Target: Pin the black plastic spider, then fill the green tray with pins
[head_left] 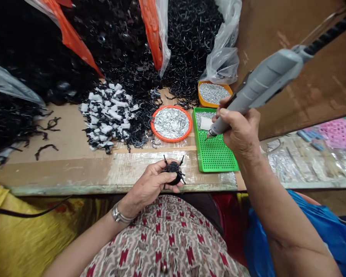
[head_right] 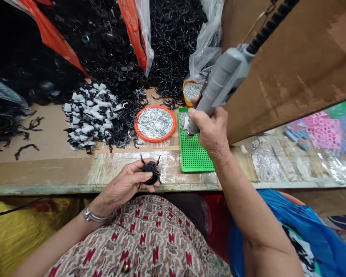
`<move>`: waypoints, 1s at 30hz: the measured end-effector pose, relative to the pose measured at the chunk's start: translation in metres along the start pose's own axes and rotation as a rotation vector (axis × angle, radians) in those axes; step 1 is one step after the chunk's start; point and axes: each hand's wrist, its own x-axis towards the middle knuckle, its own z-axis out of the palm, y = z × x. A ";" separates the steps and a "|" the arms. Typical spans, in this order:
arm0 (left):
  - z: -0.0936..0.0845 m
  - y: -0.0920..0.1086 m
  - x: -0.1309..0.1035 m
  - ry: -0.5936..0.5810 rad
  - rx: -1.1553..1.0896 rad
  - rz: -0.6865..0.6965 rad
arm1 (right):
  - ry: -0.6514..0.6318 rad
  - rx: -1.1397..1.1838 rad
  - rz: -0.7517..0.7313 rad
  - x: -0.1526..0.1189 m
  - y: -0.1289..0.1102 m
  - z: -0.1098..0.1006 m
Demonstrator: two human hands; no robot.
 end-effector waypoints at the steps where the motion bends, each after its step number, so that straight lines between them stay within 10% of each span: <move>1: 0.002 0.000 0.002 0.009 -0.006 -0.011 | -0.005 0.015 0.003 -0.005 0.000 -0.004; 13: 0.016 -0.005 0.008 0.051 0.036 -0.020 | 0.330 -0.076 -0.011 -0.013 0.031 -0.039; 30: 0.016 -0.009 0.017 0.076 0.083 0.013 | 0.398 -0.073 -0.061 -0.012 0.054 -0.041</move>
